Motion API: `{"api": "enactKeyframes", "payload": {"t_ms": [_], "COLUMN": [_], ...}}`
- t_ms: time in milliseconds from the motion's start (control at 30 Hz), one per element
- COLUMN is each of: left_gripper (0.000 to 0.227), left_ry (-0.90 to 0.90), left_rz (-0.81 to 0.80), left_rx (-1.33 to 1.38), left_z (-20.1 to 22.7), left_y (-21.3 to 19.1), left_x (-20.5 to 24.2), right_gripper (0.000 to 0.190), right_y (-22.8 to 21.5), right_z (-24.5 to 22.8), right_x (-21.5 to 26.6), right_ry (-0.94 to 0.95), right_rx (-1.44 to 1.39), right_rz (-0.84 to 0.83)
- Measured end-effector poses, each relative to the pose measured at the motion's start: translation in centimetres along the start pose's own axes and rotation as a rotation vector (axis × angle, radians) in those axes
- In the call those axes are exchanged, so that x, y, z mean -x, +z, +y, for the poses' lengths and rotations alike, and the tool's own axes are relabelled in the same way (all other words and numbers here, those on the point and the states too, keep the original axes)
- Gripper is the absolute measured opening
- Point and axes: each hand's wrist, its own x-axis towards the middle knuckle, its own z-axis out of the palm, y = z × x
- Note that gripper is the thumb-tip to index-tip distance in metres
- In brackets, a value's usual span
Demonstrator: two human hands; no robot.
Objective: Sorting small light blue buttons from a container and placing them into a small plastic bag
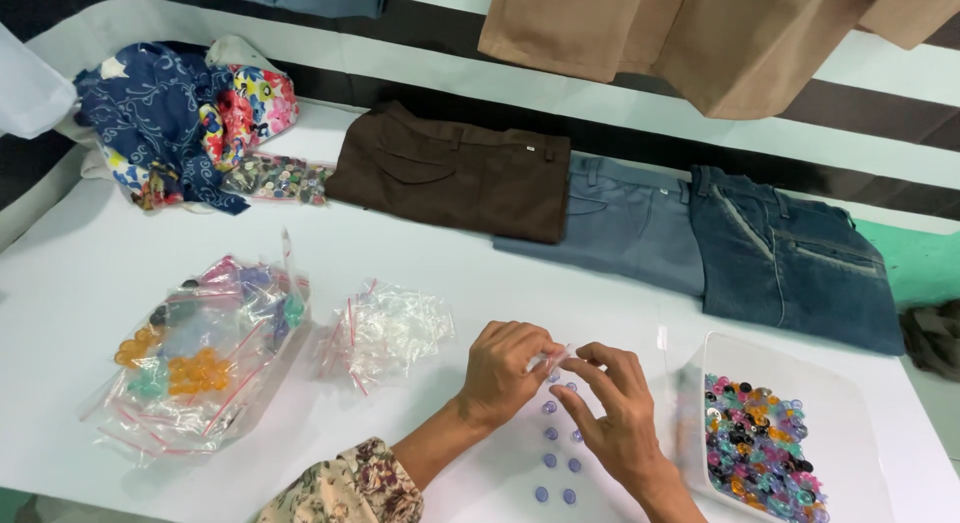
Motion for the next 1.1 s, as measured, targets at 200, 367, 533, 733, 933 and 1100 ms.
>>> {"api": "enactKeyframes", "payload": {"t_ms": [200,367,533,733,933,1100], "left_gripper": [0.019,0.022,0.021,0.063,0.065,0.049], "left_ry": [0.102,0.136,0.095,-0.170,-0.326,-0.618], "left_rz": [0.014,0.025,-0.090,-0.482,-0.653,-0.579], "left_rx": [-0.092,-0.124,-0.069,0.274,0.428,0.549], "left_z": [-0.2,0.2,-0.2,-1.3,-1.1,0.2], "left_y": [0.3,0.2,0.2,-0.7,-1.3,-3.4], "left_x": [0.3,0.0,0.3,-0.3,-1.0,-2.8], "right_gripper": [0.030,0.024,0.007,0.005,0.013,0.025], "right_y": [0.5,1.1,0.9,0.3,0.0,-1.4], "right_z": [-0.1,-0.1,-0.2,0.0,0.1,0.1], "right_x": [0.0,0.5,0.5,0.3,0.2,-0.5], "right_ry": [-0.012,0.016,0.012,0.060,0.022,0.161], "right_rx": [0.075,0.082,0.002,0.021,0.025,-0.130], "right_rz": [0.036,0.006,0.027,-0.012,-0.049,-0.052]}}
